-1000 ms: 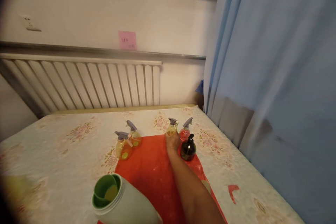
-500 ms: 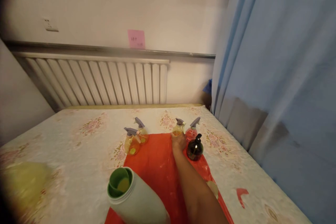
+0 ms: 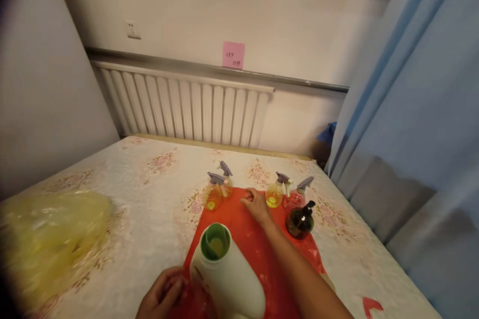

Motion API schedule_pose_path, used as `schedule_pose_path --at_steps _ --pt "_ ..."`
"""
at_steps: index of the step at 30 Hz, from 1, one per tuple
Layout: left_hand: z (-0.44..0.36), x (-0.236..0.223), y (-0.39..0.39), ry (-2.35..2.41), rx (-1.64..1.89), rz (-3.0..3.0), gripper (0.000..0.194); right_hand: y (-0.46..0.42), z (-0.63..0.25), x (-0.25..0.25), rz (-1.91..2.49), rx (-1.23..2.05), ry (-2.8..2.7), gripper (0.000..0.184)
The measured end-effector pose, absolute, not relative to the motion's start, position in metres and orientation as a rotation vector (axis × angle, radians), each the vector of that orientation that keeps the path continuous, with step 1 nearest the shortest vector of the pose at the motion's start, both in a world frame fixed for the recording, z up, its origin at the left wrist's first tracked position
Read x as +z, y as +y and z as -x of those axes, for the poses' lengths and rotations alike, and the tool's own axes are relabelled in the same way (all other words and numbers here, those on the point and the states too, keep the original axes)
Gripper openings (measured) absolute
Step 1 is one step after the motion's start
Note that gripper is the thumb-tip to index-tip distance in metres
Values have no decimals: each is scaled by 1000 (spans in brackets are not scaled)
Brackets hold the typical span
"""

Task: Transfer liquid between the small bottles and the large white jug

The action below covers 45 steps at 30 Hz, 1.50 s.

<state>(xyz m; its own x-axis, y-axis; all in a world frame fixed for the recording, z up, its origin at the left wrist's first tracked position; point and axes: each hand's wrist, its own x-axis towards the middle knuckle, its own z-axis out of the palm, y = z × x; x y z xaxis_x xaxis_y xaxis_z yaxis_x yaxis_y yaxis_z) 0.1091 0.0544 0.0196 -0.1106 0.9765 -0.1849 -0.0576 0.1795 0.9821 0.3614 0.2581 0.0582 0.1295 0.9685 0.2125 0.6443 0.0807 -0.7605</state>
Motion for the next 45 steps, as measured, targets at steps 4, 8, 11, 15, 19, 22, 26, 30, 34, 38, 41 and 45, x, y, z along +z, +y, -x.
schedule_pose_path --at_steps 4,8,11,15,19,22,26,30,34,38,41,45 --pt "-103 17 89 1277 1293 -883 39 271 -333 97 1478 495 -1854 48" --pt "-95 4 104 1222 1344 -840 33 284 -307 127 1515 360 -2064 47" --pt "-89 -8 104 1153 1337 -823 30 297 -287 139 1615 281 -2212 47" --pt "-83 -20 103 1062 1350 -792 29 313 -262 145 1754 239 -2391 51" --pt "-81 -27 105 1011 1356 -797 29 323 -244 145 1873 252 -2558 36" --pt "-81 -30 107 1006 1334 -826 29 327 -236 144 1968 286 -2634 29" --pt "-81 -32 108 1040 1307 -828 26 329 -232 148 2041 404 -2699 30" --pt "-81 -30 109 1045 1300 -853 23 327 -233 151 2029 587 -2710 30" --pt "-79 -29 110 1032 1293 -876 23 318 -238 148 1987 745 -2637 29" --pt "-77 -26 109 1017 1294 -879 23 313 -246 146 1948 802 -2500 18" --pt "-74 -24 109 1017 1279 -864 25 312 -256 147 1905 837 -2375 17" --pt "-71 -23 111 1025 1254 -835 28 310 -271 156 1832 933 -2236 22"
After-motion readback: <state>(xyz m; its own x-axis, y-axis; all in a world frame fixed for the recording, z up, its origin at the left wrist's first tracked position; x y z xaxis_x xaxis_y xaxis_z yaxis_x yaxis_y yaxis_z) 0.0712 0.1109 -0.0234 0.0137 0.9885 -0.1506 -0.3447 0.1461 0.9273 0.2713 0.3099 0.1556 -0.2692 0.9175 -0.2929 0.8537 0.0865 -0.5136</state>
